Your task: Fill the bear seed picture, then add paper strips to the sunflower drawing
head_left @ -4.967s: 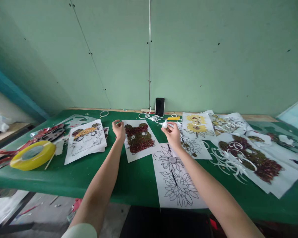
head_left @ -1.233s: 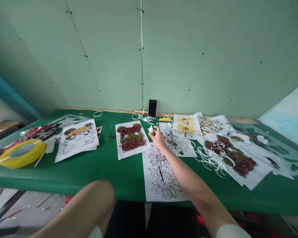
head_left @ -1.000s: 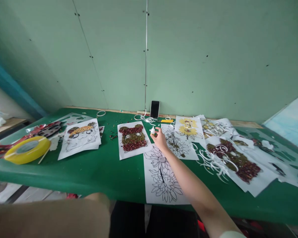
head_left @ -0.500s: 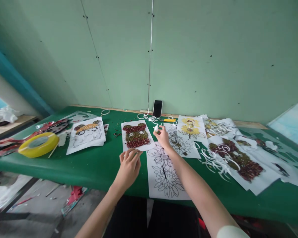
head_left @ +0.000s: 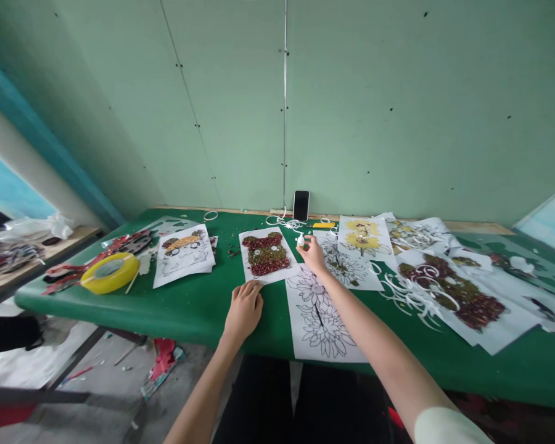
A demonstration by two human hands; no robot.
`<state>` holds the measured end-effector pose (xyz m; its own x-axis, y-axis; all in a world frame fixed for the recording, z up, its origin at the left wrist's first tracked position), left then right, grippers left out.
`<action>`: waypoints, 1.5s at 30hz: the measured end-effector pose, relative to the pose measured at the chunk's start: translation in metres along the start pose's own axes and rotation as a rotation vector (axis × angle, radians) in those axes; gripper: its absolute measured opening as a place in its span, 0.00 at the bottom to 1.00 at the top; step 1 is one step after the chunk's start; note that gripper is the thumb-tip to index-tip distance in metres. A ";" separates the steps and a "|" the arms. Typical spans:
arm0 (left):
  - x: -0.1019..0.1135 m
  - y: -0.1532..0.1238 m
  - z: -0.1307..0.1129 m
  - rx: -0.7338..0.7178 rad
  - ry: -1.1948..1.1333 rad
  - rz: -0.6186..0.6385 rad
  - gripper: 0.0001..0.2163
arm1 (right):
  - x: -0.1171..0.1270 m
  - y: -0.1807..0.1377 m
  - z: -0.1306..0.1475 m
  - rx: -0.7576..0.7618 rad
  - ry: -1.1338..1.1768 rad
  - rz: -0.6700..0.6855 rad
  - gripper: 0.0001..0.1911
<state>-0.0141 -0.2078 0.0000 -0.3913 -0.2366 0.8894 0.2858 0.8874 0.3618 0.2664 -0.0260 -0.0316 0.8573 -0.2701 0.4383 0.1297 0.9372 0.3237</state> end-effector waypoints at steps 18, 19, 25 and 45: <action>0.003 -0.002 0.000 0.101 -0.032 -0.087 0.17 | 0.004 -0.004 0.014 -0.061 -0.203 -0.028 0.25; 0.004 -0.002 0.000 0.107 -0.030 -0.094 0.17 | 0.004 -0.005 0.014 -0.063 -0.220 -0.035 0.25; 0.008 -0.003 -0.001 0.176 -0.004 -0.158 0.17 | 0.004 -0.007 0.016 -0.065 -0.343 -0.079 0.23; 0.003 -0.010 0.000 0.361 0.004 -0.254 0.19 | 0.002 -0.008 0.017 -0.014 -0.447 -0.079 0.19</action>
<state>-0.0183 -0.2171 -0.0008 -0.4056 -0.4664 0.7861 -0.1436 0.8818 0.4492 0.2590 -0.0377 -0.0190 0.5460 -0.4067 0.7324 0.1957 0.9120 0.3605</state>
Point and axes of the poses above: each hand's wrist, its own y-axis towards the middle knuckle, its own x-axis out of the back of the hand, z = x × y, the point moved 2 cm from there along y, towards the middle knuckle, and after that the axes turned 3 degrees about z, right-handed, at the moved point
